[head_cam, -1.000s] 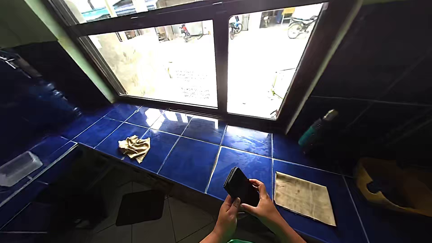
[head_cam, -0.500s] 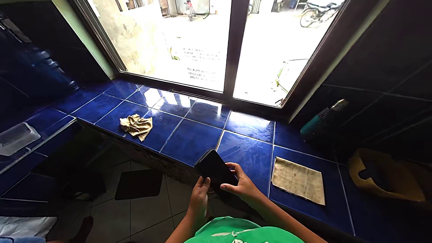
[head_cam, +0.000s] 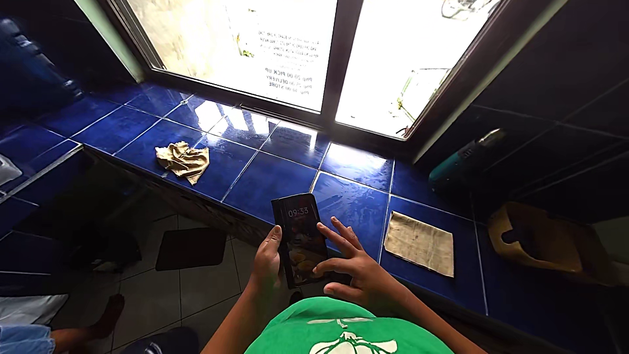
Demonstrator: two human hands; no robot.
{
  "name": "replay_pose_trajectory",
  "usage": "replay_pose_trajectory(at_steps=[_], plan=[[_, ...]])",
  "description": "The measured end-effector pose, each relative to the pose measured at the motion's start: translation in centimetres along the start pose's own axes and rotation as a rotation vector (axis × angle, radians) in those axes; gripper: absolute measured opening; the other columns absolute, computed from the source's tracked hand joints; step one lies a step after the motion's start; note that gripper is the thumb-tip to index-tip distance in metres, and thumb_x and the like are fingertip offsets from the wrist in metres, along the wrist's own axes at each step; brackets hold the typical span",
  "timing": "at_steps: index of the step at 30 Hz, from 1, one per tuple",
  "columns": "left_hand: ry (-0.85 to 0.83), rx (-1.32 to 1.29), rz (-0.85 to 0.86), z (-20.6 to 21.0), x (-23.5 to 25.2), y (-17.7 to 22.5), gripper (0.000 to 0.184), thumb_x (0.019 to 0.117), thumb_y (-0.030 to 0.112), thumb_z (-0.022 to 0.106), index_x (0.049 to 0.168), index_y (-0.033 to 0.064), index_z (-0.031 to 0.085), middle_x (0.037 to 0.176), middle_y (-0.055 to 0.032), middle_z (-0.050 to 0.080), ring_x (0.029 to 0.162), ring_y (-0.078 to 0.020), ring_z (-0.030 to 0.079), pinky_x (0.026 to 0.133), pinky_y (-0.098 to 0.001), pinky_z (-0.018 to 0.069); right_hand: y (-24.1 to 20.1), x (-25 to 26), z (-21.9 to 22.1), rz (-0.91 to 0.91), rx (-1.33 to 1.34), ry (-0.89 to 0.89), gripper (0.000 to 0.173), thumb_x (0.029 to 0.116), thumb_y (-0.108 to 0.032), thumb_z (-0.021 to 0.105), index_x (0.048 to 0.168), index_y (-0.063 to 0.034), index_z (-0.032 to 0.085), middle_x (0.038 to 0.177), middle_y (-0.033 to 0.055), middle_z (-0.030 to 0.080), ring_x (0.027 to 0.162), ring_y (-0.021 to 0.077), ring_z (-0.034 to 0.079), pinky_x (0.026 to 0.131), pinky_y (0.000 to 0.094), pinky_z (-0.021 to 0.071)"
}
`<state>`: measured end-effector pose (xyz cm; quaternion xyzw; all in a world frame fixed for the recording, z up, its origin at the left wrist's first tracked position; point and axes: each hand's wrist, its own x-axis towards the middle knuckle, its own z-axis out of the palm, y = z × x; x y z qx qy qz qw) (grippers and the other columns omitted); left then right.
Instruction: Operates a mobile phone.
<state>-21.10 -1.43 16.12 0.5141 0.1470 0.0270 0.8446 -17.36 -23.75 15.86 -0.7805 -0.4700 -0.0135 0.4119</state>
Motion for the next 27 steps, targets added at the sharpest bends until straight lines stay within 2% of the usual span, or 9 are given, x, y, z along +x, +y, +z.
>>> replay_pose_trajectory(at_steps=[3,6,8,10,12,14,19,23,27], plan=[[-0.027,0.030,-0.008,0.3,-0.4,0.2,0.043,0.1134,0.026,0.028,0.135,0.0002,0.055,0.115,-0.0085,0.070,0.106,-0.0124,0.069,0.094,-0.0313,0.0574,1.0,0.6,-0.5,0.129,-0.078,0.167,0.062,0.0993,-0.067,0.045,0.140,-0.0239,0.062,0.165,0.0139,0.035,0.156,0.0363,0.022,0.120,0.0677,0.0228],[-0.067,0.035,0.000,0.3,-0.8,0.4,0.042,0.1131,0.026,0.029,0.133,0.0005,0.056,0.113,-0.0078,0.070,0.105,-0.0117,0.068,0.094,-0.0304,0.0570,1.0,0.9,-1.9,0.164,-0.016,0.313,0.072,0.0985,-0.066,0.049,0.150,-0.0166,0.053,0.164,0.0138,0.035,0.152,0.0279,0.032,0.120,0.0501,0.0361],[-0.096,0.027,0.017,0.3,-0.8,0.4,0.040,0.1128,0.025,0.030,0.132,0.0013,0.056,0.113,-0.0070,0.070,0.105,-0.0114,0.068,0.095,-0.0302,0.0565,0.8,0.8,-2.2,0.063,0.024,0.417,0.051,0.0980,-0.049,0.065,0.136,-0.0156,0.061,0.154,0.0120,0.048,0.145,0.0242,0.044,0.115,0.0435,0.0445],[-0.102,0.024,0.024,0.4,-0.8,0.5,0.038,0.1126,0.023,0.030,0.129,0.0023,0.057,0.111,-0.0063,0.070,0.104,-0.0114,0.068,0.094,-0.0302,0.0567,0.5,0.6,-2.0,-0.027,0.031,0.462,0.021,0.0969,-0.032,0.072,0.109,-0.0153,0.067,0.137,0.0084,0.062,0.137,0.0236,0.052,0.113,0.0421,0.0474],[-0.120,0.005,0.014,0.5,-0.8,0.6,0.040,0.1129,0.023,0.028,0.130,0.0009,0.057,0.112,-0.0092,0.071,0.105,-0.0150,0.070,0.095,-0.0341,0.0579,0.2,0.3,-1.8,-0.081,0.039,0.425,0.015,0.0992,-0.029,0.069,0.093,-0.0151,0.070,0.130,0.0060,0.068,0.137,0.0252,0.052,0.116,0.0435,0.0431],[-0.147,-0.015,0.002,0.4,-0.6,0.6,0.043,0.1131,0.024,0.025,0.133,-0.0005,0.054,0.116,-0.0127,0.071,0.108,-0.0190,0.070,0.097,-0.0379,0.0578,-0.1,0.1,-1.7,-0.094,0.027,0.372,0.032,0.1054,-0.036,0.057,0.088,-0.0147,0.072,0.132,0.0058,0.068,0.140,0.0259,0.049,0.120,0.0454,0.0371],[-0.158,-0.041,-0.017,0.5,-0.2,0.7,0.045,0.1133,0.025,0.024,0.135,-0.0014,0.053,0.117,-0.0153,0.070,0.108,-0.0217,0.070,0.097,-0.0406,0.0578,-0.8,0.1,-1.1,-0.069,-0.133,0.335,0.025,0.1064,-0.027,0.051,0.121,-0.0211,0.071,0.141,0.0039,0.062,0.141,0.0256,0.048,0.119,0.0497,0.0378],[-0.162,-0.035,-0.025,0.7,0.0,0.8,0.044,0.1133,0.026,0.025,0.134,0.0002,0.054,0.116,-0.0135,0.071,0.107,-0.0203,0.070,0.096,-0.0398,0.0583,-1.4,0.0,-0.8,-0.058,-0.203,0.210,0.039,0.1053,-0.051,0.049,0.131,-0.0279,0.066,0.154,0.0021,0.051,0.150,0.0256,0.035,0.123,0.0566,0.0277],[-0.175,-0.013,-0.021,0.8,0.1,0.8,0.043,0.1132,0.025,0.026,0.133,-0.0003,0.055,0.115,-0.0125,0.071,0.107,-0.0188,0.070,0.096,-0.0380,0.0581,-1.1,0.7,-0.3,-0.042,-0.332,0.127,0.052,0.1014,-0.065,0.043,0.142,-0.0360,0.058,0.163,0.0034,0.040,0.155,0.0302,0.026,0.123,0.0613,0.0208]])
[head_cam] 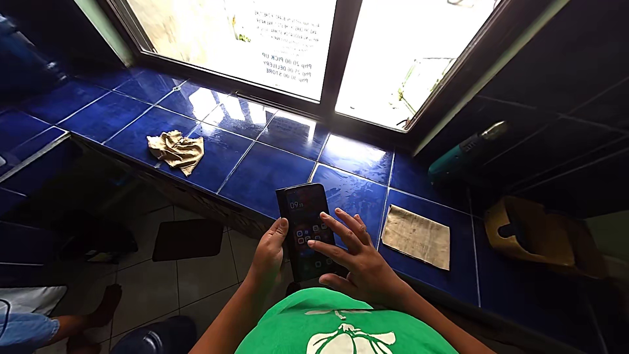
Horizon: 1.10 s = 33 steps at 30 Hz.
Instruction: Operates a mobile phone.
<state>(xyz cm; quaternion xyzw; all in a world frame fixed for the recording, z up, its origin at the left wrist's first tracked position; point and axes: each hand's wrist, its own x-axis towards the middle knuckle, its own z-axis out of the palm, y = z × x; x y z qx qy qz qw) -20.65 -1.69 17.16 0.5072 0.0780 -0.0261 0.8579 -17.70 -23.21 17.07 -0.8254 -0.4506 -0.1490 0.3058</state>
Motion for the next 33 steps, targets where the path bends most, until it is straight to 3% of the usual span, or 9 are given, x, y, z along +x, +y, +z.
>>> replay_pose_trajectory(at_steps=[5,11,16,25,33], plan=[[0.023,0.012,-0.018,0.1,0.0,-0.2,0.041,0.1131,0.023,0.028,0.132,-0.0013,0.055,0.112,-0.0120,0.071,0.105,-0.0171,0.070,0.096,-0.0361,0.0576,0.5,0.9,1.2,0.013,-0.033,-0.022,0.057,0.1001,-0.068,0.042,0.146,-0.0368,0.054,0.165,0.0039,0.036,0.156,0.0334,0.023,0.122,0.0657,0.0174],[0.027,-0.041,-0.010,-0.7,-0.2,0.3,0.045,0.1133,0.027,0.026,0.135,-0.0008,0.053,0.117,-0.0162,0.070,0.108,-0.0231,0.070,0.096,-0.0420,0.0588,2.0,-0.2,-0.2,0.074,0.102,0.114,0.067,0.0992,-0.069,0.044,0.149,-0.0236,0.047,0.160,0.0058,0.043,0.153,0.0280,0.032,0.122,0.0611,0.0244],[0.096,0.002,-0.005,-0.5,-0.3,1.4,0.044,0.1132,0.027,0.027,0.137,-0.0003,0.052,0.116,-0.0137,0.071,0.107,-0.0202,0.071,0.095,-0.0398,0.0590,2.2,-1.7,-0.6,0.091,0.168,0.094,0.063,0.1005,-0.066,0.045,0.145,-0.0212,0.049,0.154,0.0038,0.051,0.150,0.0248,0.038,0.123,0.0549,0.0278],[0.073,0.021,0.016,-0.4,-0.1,1.7,0.043,0.1130,0.026,0.027,0.137,0.0005,0.052,0.117,-0.0116,0.071,0.109,-0.0184,0.070,0.097,-0.0382,0.0579,1.1,-2.0,0.1,0.027,0.198,0.132,0.060,0.1005,-0.063,0.048,0.143,-0.0209,0.053,0.151,0.0023,0.054,0.148,0.0258,0.040,0.122,0.0551,0.0295],[0.082,0.038,0.003,-0.1,-0.1,1.3,0.043,0.1130,0.026,0.030,0.137,-0.0016,0.052,0.117,-0.0128,0.070,0.109,-0.0177,0.069,0.097,-0.0371,0.0573,0.6,0.4,0.2,0.048,0.069,0.016,0.063,0.0967,-0.071,0.048,0.147,-0.0323,0.052,0.166,0.0073,0.033,0.156,0.0323,0.021,0.123,0.0617,0.0204]])
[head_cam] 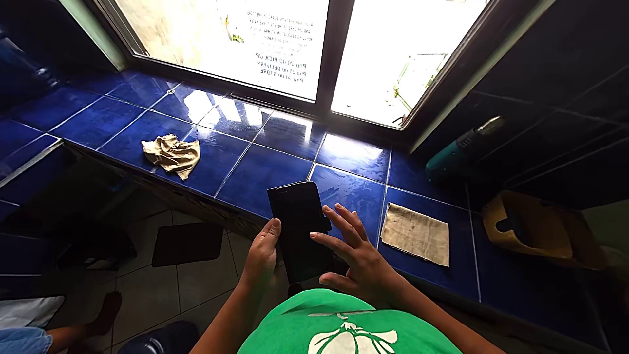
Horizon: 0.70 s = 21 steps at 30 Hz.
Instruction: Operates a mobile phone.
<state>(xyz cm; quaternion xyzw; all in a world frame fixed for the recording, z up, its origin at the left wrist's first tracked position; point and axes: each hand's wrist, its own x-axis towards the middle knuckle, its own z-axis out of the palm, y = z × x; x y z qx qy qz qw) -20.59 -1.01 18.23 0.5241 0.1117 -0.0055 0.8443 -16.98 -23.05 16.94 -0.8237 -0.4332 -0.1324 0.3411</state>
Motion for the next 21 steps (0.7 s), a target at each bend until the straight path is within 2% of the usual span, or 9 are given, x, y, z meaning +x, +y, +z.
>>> replay_pose_trajectory(at_steps=[9,13,18,21], plan=[[-0.018,-0.038,-0.013,0.0,-0.2,-0.7,0.041,0.1132,0.025,0.029,0.131,-0.0007,0.056,0.110,-0.0127,0.072,0.103,-0.0177,0.071,0.094,-0.0366,0.0590,-0.3,1.4,1.2,0.018,0.001,-0.030,0.065,0.0958,-0.073,0.046,0.148,-0.0346,0.052,0.167,0.0053,0.031,0.157,0.0323,0.019,0.122,0.0651,0.0172],[-0.024,-0.043,-0.024,0.2,-0.1,-0.9,0.041,0.1133,0.024,0.029,0.130,-0.0013,0.056,0.111,-0.0131,0.071,0.103,-0.0178,0.071,0.094,-0.0365,0.0589,-0.5,1.6,1.6,0.012,-0.049,-0.090,0.065,0.0950,-0.074,0.046,0.147,-0.0360,0.054,0.167,0.0063,0.032,0.156,0.0367,0.019,0.120,0.0687,0.0170],[-0.002,-0.074,-0.050,0.3,-0.1,-0.6,0.043,0.1135,0.026,0.028,0.134,-0.0018,0.054,0.113,-0.0145,0.071,0.104,-0.0194,0.071,0.094,-0.0379,0.0593,0.2,0.8,1.0,-0.050,0.034,-0.051,0.051,0.0974,-0.068,0.049,0.130,-0.0334,0.067,0.165,0.0053,0.037,0.157,0.0338,0.019,0.123,0.0660,0.0144],[-0.010,-0.055,-0.064,0.3,-0.2,-0.6,0.043,0.1135,0.027,0.027,0.134,-0.0012,0.054,0.112,-0.0136,0.072,0.104,-0.0194,0.072,0.093,-0.0383,0.0597,0.9,0.8,0.7,-0.010,0.041,-0.025,0.052,0.0984,-0.069,0.047,0.129,-0.0328,0.067,0.164,0.0054,0.038,0.157,0.0340,0.020,0.123,0.0666,0.0152]])
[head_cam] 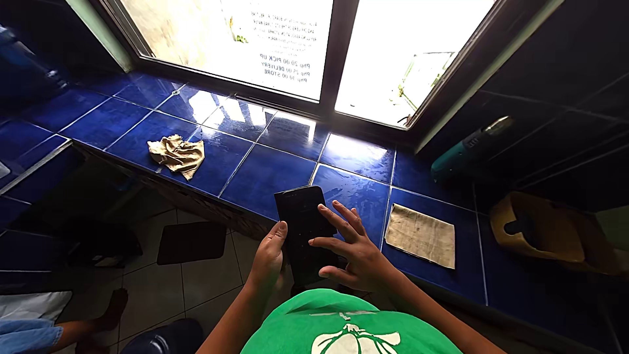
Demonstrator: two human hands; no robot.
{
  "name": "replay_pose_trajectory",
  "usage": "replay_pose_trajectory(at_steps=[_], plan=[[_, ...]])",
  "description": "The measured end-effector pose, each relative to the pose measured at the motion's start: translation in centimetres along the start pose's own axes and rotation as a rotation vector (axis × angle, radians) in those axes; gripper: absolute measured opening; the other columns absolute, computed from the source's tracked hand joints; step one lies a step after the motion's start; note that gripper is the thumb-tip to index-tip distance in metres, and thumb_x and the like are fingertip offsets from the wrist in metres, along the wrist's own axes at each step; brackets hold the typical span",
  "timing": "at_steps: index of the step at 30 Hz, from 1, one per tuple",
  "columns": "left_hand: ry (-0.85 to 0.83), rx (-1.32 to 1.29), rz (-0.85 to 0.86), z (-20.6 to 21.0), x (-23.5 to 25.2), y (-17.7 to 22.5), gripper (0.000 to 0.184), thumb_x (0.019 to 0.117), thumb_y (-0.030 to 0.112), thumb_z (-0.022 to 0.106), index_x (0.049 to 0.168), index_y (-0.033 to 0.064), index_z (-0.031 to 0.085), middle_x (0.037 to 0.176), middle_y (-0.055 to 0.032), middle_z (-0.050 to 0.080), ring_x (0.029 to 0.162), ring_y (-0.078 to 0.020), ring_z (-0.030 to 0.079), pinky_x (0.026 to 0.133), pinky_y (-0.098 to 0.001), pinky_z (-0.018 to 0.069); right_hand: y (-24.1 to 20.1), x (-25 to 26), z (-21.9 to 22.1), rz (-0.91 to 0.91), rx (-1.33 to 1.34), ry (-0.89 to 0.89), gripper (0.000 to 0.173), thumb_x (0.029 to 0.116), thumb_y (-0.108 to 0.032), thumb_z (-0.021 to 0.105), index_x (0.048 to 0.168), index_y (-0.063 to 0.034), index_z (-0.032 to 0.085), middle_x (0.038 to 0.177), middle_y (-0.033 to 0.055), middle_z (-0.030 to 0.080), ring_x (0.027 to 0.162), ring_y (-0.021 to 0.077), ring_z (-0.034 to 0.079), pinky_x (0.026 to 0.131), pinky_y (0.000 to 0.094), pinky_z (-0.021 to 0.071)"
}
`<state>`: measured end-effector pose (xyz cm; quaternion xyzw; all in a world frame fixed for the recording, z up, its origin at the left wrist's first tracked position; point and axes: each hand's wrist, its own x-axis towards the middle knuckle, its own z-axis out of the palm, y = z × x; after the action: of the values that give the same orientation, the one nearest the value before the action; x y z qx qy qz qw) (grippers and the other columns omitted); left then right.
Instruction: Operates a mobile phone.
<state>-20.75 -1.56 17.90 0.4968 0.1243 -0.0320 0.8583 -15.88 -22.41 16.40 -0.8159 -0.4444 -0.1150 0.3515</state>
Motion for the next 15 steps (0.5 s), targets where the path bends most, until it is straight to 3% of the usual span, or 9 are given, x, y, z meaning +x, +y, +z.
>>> replay_pose_trajectory(at_steps=[5,8,10,12,14,15], plan=[[-0.043,0.002,0.001,0.4,0.3,-0.1,0.043,0.1134,0.026,0.027,0.132,-0.0014,0.055,0.111,-0.0134,0.072,0.103,-0.0188,0.072,0.093,-0.0379,0.0597,0.2,0.6,-0.2,0.082,0.046,0.014,0.066,0.0966,-0.074,0.043,0.145,-0.0308,0.057,0.167,0.0055,0.032,0.157,0.0323,0.018,0.122,0.0673,0.0159],[-0.034,-0.003,0.004,0.4,0.3,0.1,0.042,0.1132,0.025,0.027,0.132,-0.0008,0.054,0.111,-0.0125,0.072,0.102,-0.0180,0.072,0.092,-0.0368,0.0599,0.1,0.0,-1.2,0.039,0.171,0.132,0.064,0.0988,-0.068,0.046,0.145,-0.0242,0.056,0.163,0.0075,0.038,0.155,0.0300,0.025,0.125,0.0581,0.0214],[-0.017,-0.009,0.010,0.2,0.4,0.4,0.042,0.1132,0.025,0.027,0.131,-0.0002,0.055,0.110,-0.0121,0.072,0.102,-0.0180,0.072,0.092,-0.0368,0.0604,0.5,-0.8,-1.8,0.027,0.259,0.216,0.055,0.1016,-0.061,0.049,0.135,-0.0190,0.063,0.150,0.0076,0.053,0.145,0.0264,0.041,0.120,0.0484,0.0354],[-0.002,-0.009,0.020,0.0,0.5,0.6,0.041,0.1132,0.025,0.027,0.132,0.0005,0.055,0.110,-0.0119,0.072,0.101,-0.0185,0.072,0.091,-0.0372,0.0607,1.4,-2.4,-2.1,0.120,0.358,0.202,0.043,0.1033,-0.052,0.053,0.123,-0.0160,0.068,0.125,0.0022,0.066,0.125,0.0154,0.057,0.106,0.0358,0.0486],[0.010,-0.011,0.026,-0.3,0.6,0.9,0.042,0.1134,0.026,0.027,0.135,0.0001,0.053,0.113,-0.0130,0.072,0.103,-0.0197,0.072,0.092,-0.0386,0.0607,2.1,-4.0,-2.0,0.325,0.445,0.016,0.038,0.1036,-0.043,0.056,0.116,-0.0105,0.071,0.112,0.0023,0.071,0.110,0.0097,0.064,0.097,0.0313,0.0538],[0.018,-0.014,0.026,-0.4,0.7,1.0,0.043,0.1135,0.026,0.028,0.137,-0.0002,0.052,0.114,-0.0138,0.072,0.104,-0.0204,0.072,0.092,-0.0391,0.0607,2.3,-4.5,-1.9,0.434,0.483,-0.141,0.038,0.1034,-0.040,0.056,0.118,-0.0083,0.071,0.112,0.0041,0.071,0.106,0.0097,0.066,0.095,0.0315,0.0543]])
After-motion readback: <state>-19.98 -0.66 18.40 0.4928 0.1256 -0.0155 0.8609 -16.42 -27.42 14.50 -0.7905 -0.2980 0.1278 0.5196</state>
